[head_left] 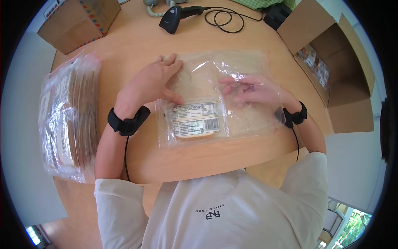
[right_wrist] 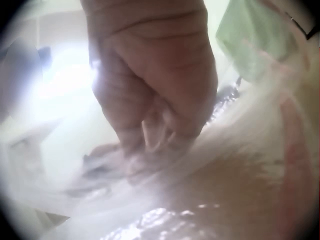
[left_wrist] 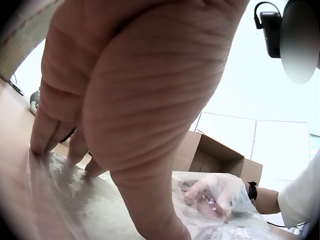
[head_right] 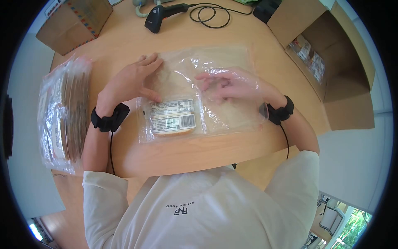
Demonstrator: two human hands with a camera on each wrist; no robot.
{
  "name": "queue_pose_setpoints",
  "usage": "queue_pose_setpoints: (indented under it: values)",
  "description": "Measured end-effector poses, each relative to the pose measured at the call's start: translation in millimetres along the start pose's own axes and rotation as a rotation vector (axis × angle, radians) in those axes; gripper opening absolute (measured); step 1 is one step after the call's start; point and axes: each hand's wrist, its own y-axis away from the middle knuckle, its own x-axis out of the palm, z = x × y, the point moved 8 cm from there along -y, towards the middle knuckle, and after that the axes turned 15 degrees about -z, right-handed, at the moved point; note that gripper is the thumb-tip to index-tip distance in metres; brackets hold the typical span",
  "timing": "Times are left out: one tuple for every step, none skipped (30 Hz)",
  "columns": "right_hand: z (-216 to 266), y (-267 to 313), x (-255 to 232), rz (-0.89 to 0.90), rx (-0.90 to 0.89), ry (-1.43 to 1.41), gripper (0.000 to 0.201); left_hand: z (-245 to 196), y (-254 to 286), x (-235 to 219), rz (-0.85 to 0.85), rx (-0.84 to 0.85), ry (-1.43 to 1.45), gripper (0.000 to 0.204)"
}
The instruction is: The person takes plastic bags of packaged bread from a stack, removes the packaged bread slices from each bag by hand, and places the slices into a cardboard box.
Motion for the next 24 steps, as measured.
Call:
queue_pose_setpoints:
  values:
    - [1.3,-1.8,2.5,0.000,0.032,0.021,0.053,0.9,-0.2,0.9,-0.004,-0.003,-0.003,0.099]
    - [2.3,-3.1,4.3,-0.001,0.063,0.041,0.052,1.3,0.0,2.8,0.000,0.002,-0.004,0.099]
    - [6.1,-4.2,4.4,-0.006,0.064,0.038,0.052,2.9,-0.3,3.6,-0.010,-0.003,-0.013,0.100]
    - [7.7,-3.9,6.6,0.021,0.090,0.030,0.044,2.0,-1.3,2.2,-0.021,-0.008,-0.020,0.100]
    - [8.0,-3.6,9.6,0.048,0.118,0.023,0.035,-0.3,-2.2,0.6,-0.019,0.000,-0.019,0.100]
    - [8.8,-5.1,10.9,0.039,0.122,0.022,0.035,-1.5,-2.9,-0.5,0.002,-0.024,0.001,0.101]
    - [9.7,-7.1,13.2,0.043,0.109,0.062,0.028,-3.8,-3.7,-1.3,0.021,-0.046,0.021,0.102]
    - [10.6,-9.3,15.0,0.043,0.098,0.104,0.022,-7.8,-3.4,-2.9,0.018,-0.030,0.026,0.102]
    - [8.7,-12.5,16.0,0.015,0.100,0.114,0.022,-8.2,-3.2,-4.1,0.033,-0.040,0.035,0.103]
    - [3.3,-15.4,17.7,0.010,0.111,0.148,0.020,-9.0,-6.4,-6.6,0.037,-0.041,0.044,0.104]
    - [-1.0,-17.6,15.7,-0.002,0.126,0.187,0.019,-10.2,-7.9,-9.2,0.011,0.001,0.052,0.104]
    - [2.7,-18.1,14.9,-0.009,0.065,0.201,0.019,-6.8,-5.4,-8.6,-0.016,0.010,0.067,0.104]
    - [5.7,-17.3,14.7,-0.013,0.011,0.214,0.020,-6.0,-5.2,-6.2,-0.038,0.018,0.086,0.105]
    - [2.5,-17.4,11.6,-0.050,0.032,0.228,0.020,-11.6,-6.4,-6.5,-0.046,0.057,0.106,0.105]
    - [3.0,-17.9,13.8,-0.029,0.009,0.200,0.020,-9.4,-7.4,-6.8,-0.012,-0.008,0.100,0.106]
    - [5.7,-16.8,15.1,-0.006,-0.017,0.166,0.021,-7.7,-7.9,-7.1,0.027,-0.076,0.090,0.107]
    - [6.7,-15.1,11.5,-0.034,-0.007,0.171,0.021,-14.2,-8.9,-9.7,0.025,-0.046,0.098,0.107]
    - [8.8,-12.8,11.6,-0.015,-0.011,0.189,0.021,-15.7,-9.3,-12.0,0.031,-0.066,0.087,0.109]
    - [10.0,-10.9,12.5,0.009,-0.016,0.205,0.021,-15.7,-8.9,-13.2,0.038,-0.091,0.074,0.110]
    - [8.9,-11.0,9.7,-0.009,-0.012,0.207,0.021,-16.0,-8.8,-13.2,0.040,-0.100,0.057,0.112]
    - [4.6,-11.1,7.9,-0.014,0.018,0.206,0.022,-16.4,-8.6,-12.1,0.038,-0.085,0.058,0.112]
    - [1.3,-10.9,6.3,-0.016,0.047,0.206,0.023,-13.7,-7.9,-10.6,0.035,-0.094,0.056,0.112]
    - [1.4,-11.1,5.7,-0.025,0.047,0.208,0.023,-12.3,-7.3,-9.6,0.034,-0.106,0.053,0.112]
    - [0.2,-10.6,8.6,0.006,0.066,0.201,0.026,-14.2,-7.8,-9.8,0.031,-0.097,0.050,0.112]
